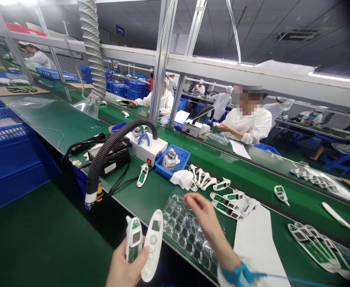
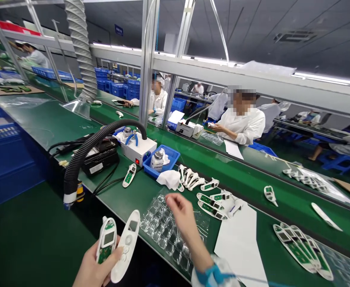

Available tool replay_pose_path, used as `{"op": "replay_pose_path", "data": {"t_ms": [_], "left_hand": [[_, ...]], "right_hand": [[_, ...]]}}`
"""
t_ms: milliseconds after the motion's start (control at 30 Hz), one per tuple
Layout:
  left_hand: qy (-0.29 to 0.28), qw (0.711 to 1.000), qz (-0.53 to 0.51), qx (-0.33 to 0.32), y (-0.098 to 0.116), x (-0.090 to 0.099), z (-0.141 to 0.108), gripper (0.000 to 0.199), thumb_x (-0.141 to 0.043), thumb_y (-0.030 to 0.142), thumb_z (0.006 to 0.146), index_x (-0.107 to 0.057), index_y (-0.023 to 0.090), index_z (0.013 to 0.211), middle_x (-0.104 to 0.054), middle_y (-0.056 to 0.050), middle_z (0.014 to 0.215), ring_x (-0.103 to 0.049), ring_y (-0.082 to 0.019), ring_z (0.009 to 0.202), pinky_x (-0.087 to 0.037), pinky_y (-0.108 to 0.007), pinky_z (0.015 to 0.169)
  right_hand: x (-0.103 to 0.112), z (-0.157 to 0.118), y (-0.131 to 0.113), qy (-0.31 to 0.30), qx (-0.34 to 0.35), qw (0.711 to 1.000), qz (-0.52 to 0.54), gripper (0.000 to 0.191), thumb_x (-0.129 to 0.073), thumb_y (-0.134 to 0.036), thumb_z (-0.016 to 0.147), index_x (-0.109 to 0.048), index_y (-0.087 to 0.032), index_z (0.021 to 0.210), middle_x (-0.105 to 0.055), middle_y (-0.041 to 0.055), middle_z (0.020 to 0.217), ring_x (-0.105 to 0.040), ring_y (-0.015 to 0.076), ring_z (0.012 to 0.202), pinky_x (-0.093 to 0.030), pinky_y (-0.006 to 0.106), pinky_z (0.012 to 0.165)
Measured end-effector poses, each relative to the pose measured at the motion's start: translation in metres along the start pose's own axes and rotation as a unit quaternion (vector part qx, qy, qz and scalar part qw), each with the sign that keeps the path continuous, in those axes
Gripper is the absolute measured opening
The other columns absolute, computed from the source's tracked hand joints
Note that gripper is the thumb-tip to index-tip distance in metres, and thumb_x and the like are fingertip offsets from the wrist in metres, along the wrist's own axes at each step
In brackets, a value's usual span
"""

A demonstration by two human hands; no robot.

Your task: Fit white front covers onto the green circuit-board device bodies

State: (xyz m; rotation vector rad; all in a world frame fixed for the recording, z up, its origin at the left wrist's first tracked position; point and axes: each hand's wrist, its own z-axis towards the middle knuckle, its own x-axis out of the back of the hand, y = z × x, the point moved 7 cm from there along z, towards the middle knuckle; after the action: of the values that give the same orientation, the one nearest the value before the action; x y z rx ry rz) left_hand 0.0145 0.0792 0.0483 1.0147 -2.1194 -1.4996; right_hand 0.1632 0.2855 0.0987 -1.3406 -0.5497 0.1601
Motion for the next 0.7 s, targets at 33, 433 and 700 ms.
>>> {"op": "replay_pose_path", "data": {"t_ms": [33, 433, 700], "left_hand": [[-0.016, 1.0, -0.003, -0.003, 0.001, -0.009, 0.001, 0.035, -0.079, 0.043, 0.058, -0.062, 0.015, 0.07, -0.043, 0.006, 0.046, -0.031, -0.006, 0.039, -0.026, -0.017, 0.034], [-0.206, 0.975, -0.009, 0.089, -0.032, -0.102, -0.019, 0.051, -0.083, 0.051, 0.056, -0.061, 0.015, 0.084, -0.04, 0.009, 0.046, -0.029, -0.005, 0.038, -0.022, -0.017, 0.035], [-0.131, 0.99, 0.056, -0.015, -0.011, -0.109, -0.018, 0.052, -0.06, 0.065, 0.074, -0.066, 0.017, 0.093, -0.064, -0.003, 0.069, -0.057, -0.017, 0.062, -0.048, -0.025, 0.063]], "right_hand": [[-0.017, -0.024, 0.007, -0.06, -0.071, 0.991, 0.092, 0.032, -0.063, -0.048, 0.083, -0.071, -0.017, 0.089, -0.069, 0.0078, 0.083, -0.061, 0.0212, 0.076, -0.048, 0.034, 0.073], [-0.038, -0.117, 0.034, -0.087, -0.172, 0.819, 0.541, 0.037, -0.076, -0.049, 0.068, -0.074, -0.024, 0.095, -0.07, 0.0086, 0.091, -0.065, 0.0272, 0.083, -0.048, 0.041, 0.086], [0.008, -0.124, 0.051, 0.011, -0.141, 0.922, 0.359, 0.043, -0.08, -0.046, 0.066, -0.07, -0.019, 0.098, -0.069, 0.0077, 0.089, -0.063, 0.024, 0.084, -0.048, 0.034, 0.08]]}}
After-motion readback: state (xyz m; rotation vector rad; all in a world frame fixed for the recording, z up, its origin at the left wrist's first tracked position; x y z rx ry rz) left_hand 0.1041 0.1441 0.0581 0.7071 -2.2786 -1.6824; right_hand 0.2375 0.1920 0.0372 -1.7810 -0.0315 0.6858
